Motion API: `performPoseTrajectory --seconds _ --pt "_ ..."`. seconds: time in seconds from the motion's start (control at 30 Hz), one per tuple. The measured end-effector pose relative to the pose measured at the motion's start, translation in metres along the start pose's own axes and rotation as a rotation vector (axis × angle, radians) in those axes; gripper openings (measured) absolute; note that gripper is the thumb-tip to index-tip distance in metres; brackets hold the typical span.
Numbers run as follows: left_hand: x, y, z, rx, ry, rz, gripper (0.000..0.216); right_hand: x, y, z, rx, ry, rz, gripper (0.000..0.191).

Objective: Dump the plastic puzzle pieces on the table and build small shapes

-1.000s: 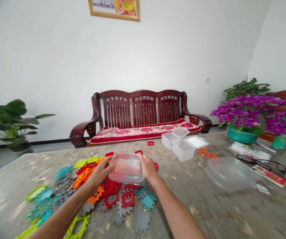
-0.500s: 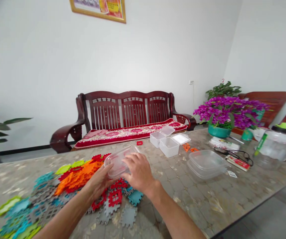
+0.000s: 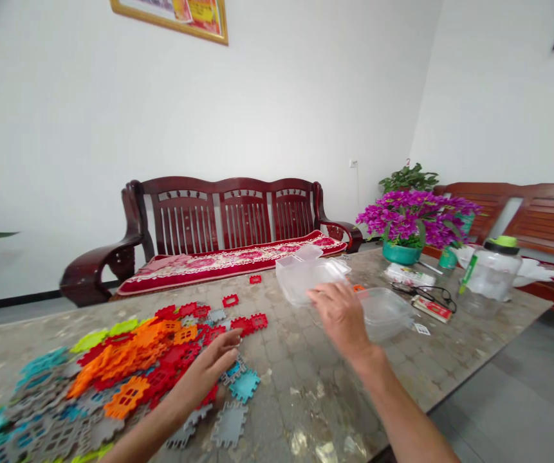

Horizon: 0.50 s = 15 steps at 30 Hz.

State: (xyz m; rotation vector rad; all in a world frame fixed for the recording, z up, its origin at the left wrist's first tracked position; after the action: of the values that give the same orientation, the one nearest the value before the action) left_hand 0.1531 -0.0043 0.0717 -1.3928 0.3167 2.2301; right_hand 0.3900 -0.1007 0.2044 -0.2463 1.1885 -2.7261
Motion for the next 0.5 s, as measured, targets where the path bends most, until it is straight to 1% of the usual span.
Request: performPoseTrajectory --seconds 0.07,0.1,0.13,0.2,0.27,0.33,0.4,0.5 --pt "-0.004 0.013 -0.005 0.015 -0.299 -0.190 0.042 -0.045 0.005 0.025 -0.008 0.085 -0.080 0.031" --pt "-0.004 0.021 -0.010 0.026 -0.420 -0.267 0.040 -0.063 0.009 0.033 0.011 0.109 -0.095 0.032" --pt "-0.004 0.028 -0.016 0.047 -0.528 -0.321 0.041 -0.080 0.014 0.038 0.032 0.130 -0.103 0.033" --pt "-0.001 0.040 -0.028 0.111 -0.705 -0.376 0.051 -0.105 0.025 0.048 0.036 0.168 -0.108 0.034" --pt "0.003 0.047 -0.040 0.201 -0.833 -0.400 0.066 -0.122 0.039 0.052 0.035 0.198 -0.115 0.034" --pt "0.004 0.052 -0.050 0.277 -0.914 -0.440 0.077 -0.134 0.052 0.054 0.028 0.217 -0.119 0.034" --pt "0.005 0.054 -0.056 0.307 -0.959 -0.492 0.076 -0.142 0.062 0.053 0.019 0.220 -0.117 0.034" --pt "0.012 0.050 -0.056 0.271 -1.012 -0.525 0.065 -0.150 0.073 0.051 0.018 0.203 -0.112 0.034"
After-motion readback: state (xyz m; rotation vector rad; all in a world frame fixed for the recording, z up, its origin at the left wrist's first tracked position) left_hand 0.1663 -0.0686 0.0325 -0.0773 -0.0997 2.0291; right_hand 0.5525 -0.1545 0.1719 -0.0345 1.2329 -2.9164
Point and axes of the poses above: each hand's wrist, its own y-axis away from the middle knuckle, its own z-axis out of the back of the hand, x = y × z, the point moved 10 cm from there along -y, towards the middle knuckle, and after that the axes turned 11 degrees about -y, right-handed, at the moved point
